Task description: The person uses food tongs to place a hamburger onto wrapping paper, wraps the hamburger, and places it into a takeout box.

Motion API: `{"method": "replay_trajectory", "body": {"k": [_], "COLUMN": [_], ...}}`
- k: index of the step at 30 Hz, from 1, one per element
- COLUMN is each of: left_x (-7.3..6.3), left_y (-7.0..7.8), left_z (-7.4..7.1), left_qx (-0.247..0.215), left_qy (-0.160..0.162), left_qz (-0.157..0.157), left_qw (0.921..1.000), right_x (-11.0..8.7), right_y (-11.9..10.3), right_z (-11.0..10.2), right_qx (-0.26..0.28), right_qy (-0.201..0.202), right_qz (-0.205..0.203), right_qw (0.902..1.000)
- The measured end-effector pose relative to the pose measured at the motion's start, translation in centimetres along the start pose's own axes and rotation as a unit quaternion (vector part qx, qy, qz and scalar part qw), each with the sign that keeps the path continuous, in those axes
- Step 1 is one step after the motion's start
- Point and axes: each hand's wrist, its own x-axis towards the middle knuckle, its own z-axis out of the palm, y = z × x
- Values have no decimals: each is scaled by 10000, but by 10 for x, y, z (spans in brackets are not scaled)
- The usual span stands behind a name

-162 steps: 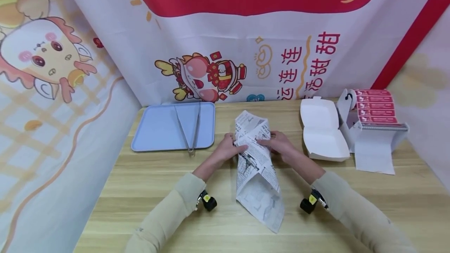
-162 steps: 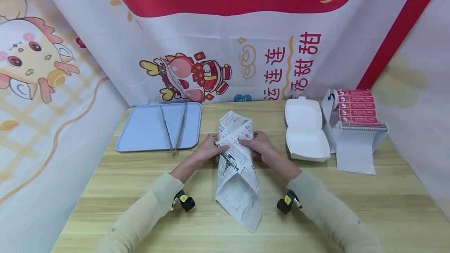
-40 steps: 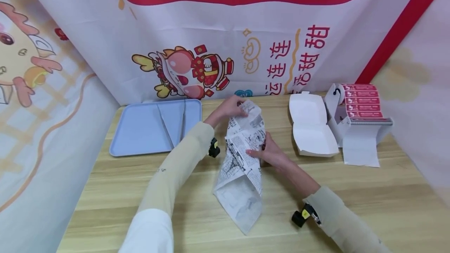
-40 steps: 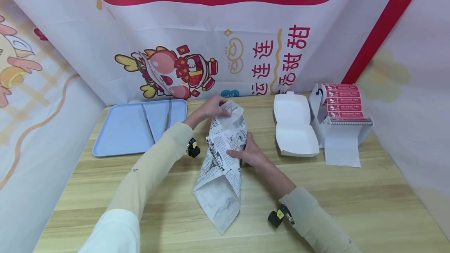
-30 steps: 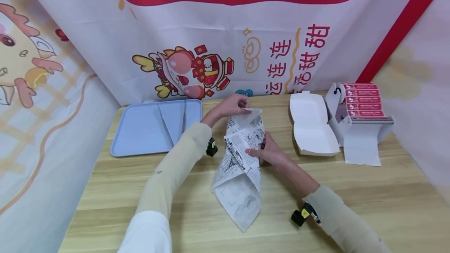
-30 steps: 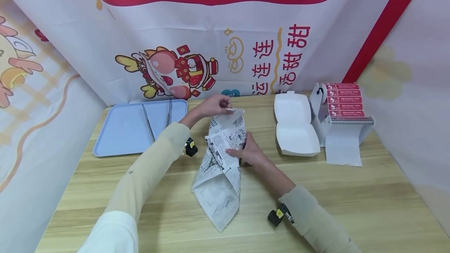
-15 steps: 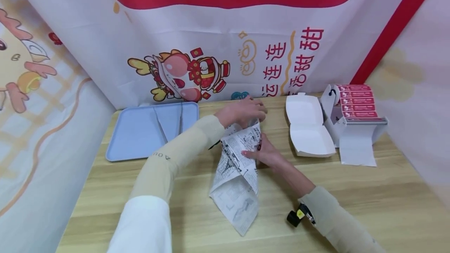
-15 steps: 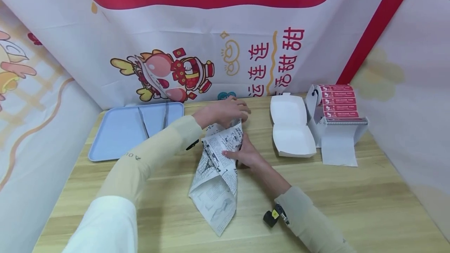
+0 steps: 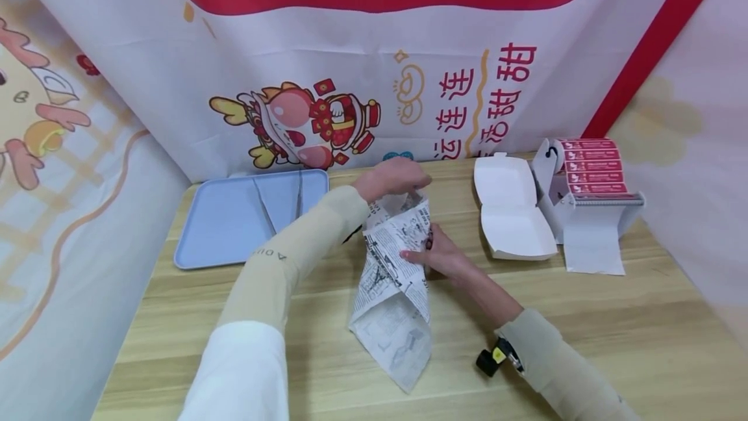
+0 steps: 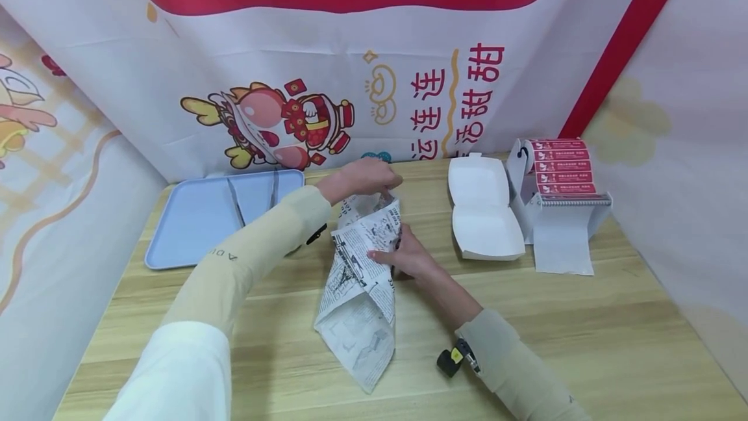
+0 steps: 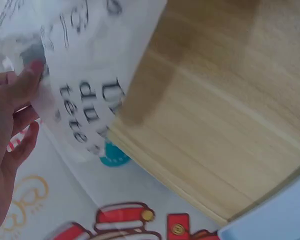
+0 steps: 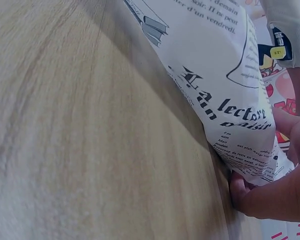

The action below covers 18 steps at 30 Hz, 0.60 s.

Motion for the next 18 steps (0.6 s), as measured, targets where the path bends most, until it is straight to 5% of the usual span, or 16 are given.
{"method": "replay_trajectory", "body": {"k": [4,7,11,14,18], "left_x": [-16,-35,-63,-76,-83], "left_y": [-17,-25,-22,-12,1], "left_z": [5,13,24,34,49], "left_qx": [-924,-2299,-4442,-5420,-6295], "left_qy": [495,516,91,25,402], "left_qz": [-993,-2052,-2994,-3379,-3675], "left_qw": [9895,9499,8443,7694,6834], "right_x": [1,1,0,0,0], "right_y": [0,-2,-3,-3,-3], "right_z": [4,7,8,6,4], "right_qx": [-90,-92,-96,-156,-213], "right_qy": [-11,-40,-88,-5,48], "right_qz": [-3,-5,16,118,240], "right_qw": [10000,9999,9999,9998,9995]}}
